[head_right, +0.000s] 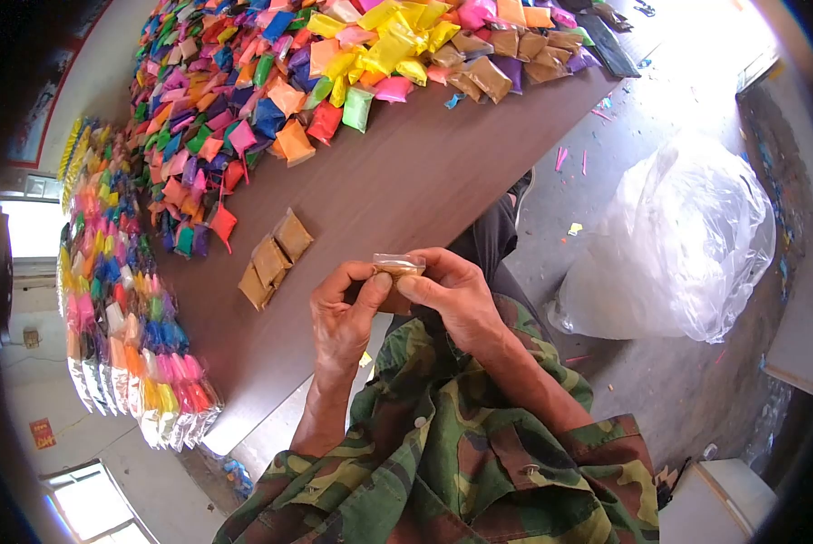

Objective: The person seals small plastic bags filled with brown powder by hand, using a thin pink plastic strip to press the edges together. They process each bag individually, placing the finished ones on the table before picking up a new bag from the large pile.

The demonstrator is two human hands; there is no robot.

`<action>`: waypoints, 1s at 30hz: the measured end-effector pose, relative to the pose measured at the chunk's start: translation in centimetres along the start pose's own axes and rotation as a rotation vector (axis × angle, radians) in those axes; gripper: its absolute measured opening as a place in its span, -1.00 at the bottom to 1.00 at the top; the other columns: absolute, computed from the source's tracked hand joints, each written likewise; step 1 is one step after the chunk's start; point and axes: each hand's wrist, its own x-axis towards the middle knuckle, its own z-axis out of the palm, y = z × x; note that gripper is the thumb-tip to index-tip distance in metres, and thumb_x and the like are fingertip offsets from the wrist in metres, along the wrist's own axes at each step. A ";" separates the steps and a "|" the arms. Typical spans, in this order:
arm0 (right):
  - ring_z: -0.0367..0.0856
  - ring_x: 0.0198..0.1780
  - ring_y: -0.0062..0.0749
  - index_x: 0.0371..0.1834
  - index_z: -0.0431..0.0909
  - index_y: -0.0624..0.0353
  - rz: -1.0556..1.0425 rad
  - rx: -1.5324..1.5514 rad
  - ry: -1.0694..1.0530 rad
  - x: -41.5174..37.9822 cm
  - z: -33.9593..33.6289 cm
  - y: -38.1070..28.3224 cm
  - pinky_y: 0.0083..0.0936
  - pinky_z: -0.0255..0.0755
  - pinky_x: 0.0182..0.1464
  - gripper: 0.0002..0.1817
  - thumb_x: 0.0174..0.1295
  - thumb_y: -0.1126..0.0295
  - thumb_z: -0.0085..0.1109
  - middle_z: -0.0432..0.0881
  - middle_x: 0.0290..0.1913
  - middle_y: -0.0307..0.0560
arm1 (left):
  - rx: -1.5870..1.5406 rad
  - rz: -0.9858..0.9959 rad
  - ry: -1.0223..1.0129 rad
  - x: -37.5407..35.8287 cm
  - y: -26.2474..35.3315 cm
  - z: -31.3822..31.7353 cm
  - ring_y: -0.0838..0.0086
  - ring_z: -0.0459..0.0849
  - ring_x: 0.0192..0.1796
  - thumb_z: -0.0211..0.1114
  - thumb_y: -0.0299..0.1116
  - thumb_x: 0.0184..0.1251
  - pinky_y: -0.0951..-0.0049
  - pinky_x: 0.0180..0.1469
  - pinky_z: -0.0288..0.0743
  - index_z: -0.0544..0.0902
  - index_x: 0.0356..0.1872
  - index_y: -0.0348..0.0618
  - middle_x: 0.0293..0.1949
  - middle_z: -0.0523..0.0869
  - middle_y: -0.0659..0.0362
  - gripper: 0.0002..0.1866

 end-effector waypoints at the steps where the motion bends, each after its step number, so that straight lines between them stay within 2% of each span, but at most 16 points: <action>1: 0.66 -0.10 -0.65 0.08 0.66 0.28 0.005 0.024 0.009 0.0 -0.1 0.2 -0.61 0.54 0.01 -0.73 0.38 0.46 0.40 0.74 -0.12 -0.24 | -0.007 0.010 0.022 -0.2 -0.2 0.3 0.50 0.80 -0.27 0.36 -0.38 0.54 0.43 -0.13 0.74 0.72 -0.10 -0.32 -0.29 0.83 0.15 -0.83; 2: 0.66 -0.09 -0.64 0.08 0.67 0.28 0.010 0.048 0.018 0.0 -0.2 0.3 -0.61 0.54 0.02 -0.74 0.38 0.45 0.40 0.75 -0.12 -0.23 | -0.012 0.021 0.044 -0.3 -0.3 0.4 0.51 0.80 -0.27 0.36 -0.38 0.54 0.43 -0.13 0.74 0.71 -0.12 -0.32 -0.30 0.83 0.15 -0.83; 5: 0.66 -0.10 -0.64 0.05 0.68 0.28 -0.003 0.047 0.017 0.2 -0.7 0.5 -0.61 0.55 0.01 -0.78 0.40 0.47 0.37 0.75 -0.12 -0.22 | -0.166 -0.128 0.044 -0.4 0.2 0.9 0.70 0.63 -0.23 0.43 -0.39 0.48 0.59 -0.14 0.55 0.74 -0.10 -0.30 -0.25 0.77 0.29 -0.83; 12: 0.65 -0.13 -0.67 0.03 0.69 0.30 -0.052 -0.128 -0.031 0.6 -0.9 0.3 -0.68 0.54 -0.03 -0.84 0.44 0.55 0.30 0.76 -0.14 -0.25 | 0.018 -0.055 0.053 0.0 0.8 0.5 0.69 0.62 -0.24 0.41 -0.38 0.50 0.58 -0.15 0.55 0.76 -0.11 -0.31 -0.28 0.77 0.28 -0.83; 14: 0.65 -0.12 -0.68 0.05 0.68 0.31 -0.054 -0.133 -0.032 0.6 -0.8 0.4 -0.67 0.54 -0.04 -0.83 0.45 0.54 0.29 0.75 -0.11 -0.25 | 0.084 0.029 0.075 0.1 0.2 0.5 0.68 0.62 -0.25 0.40 -0.37 0.50 0.58 -0.15 0.54 0.76 -0.12 -0.32 -0.29 0.76 0.27 -0.82; 17: 0.64 -0.10 -0.68 0.09 0.66 0.32 -0.021 -0.142 -0.037 0.3 -0.2 0.0 -0.67 0.54 -0.04 -0.80 0.47 0.51 0.28 0.74 -0.05 -0.24 | 0.044 0.041 0.113 0.0 0.6 0.9 0.67 0.62 -0.24 0.40 -0.36 0.51 0.58 -0.14 0.55 0.76 -0.12 -0.30 -0.28 0.77 0.26 -0.83; 23: 0.68 -0.02 -0.57 0.16 0.62 0.35 -0.054 -0.106 -0.080 0.1 -0.4 0.1 -0.54 0.65 0.05 -0.72 0.48 0.45 0.29 0.73 0.01 -0.16 | -0.092 -0.076 0.107 -0.2 1.9 1.7 0.59 0.73 -0.16 0.44 -0.38 0.46 0.52 -0.06 0.62 0.72 -0.01 -0.36 -0.21 0.81 0.18 -0.75; 26: 0.70 0.01 -0.52 0.18 0.62 0.36 -0.069 -0.115 -0.087 0.3 -1.0 -0.2 -0.46 0.69 0.09 -0.70 0.48 0.44 0.29 0.73 0.02 -0.13 | -0.054 -0.114 -0.043 -0.7 0.4 0.9 0.56 0.76 -0.14 0.44 -0.42 0.45 0.51 -0.07 0.65 0.69 0.03 -0.39 -0.19 0.81 0.16 -0.73; 30: 0.70 0.01 -0.53 0.19 0.62 0.36 -0.048 -0.094 -0.061 0.3 -0.7 0.1 -0.46 0.69 0.09 -0.70 0.48 0.44 0.30 0.74 0.01 -0.13 | -0.002 -0.094 -0.026 -0.8 0.1 0.7 0.58 0.76 -0.19 0.42 -0.45 0.45 0.52 -0.12 0.64 0.69 -0.06 -0.37 -0.23 0.82 0.16 -0.81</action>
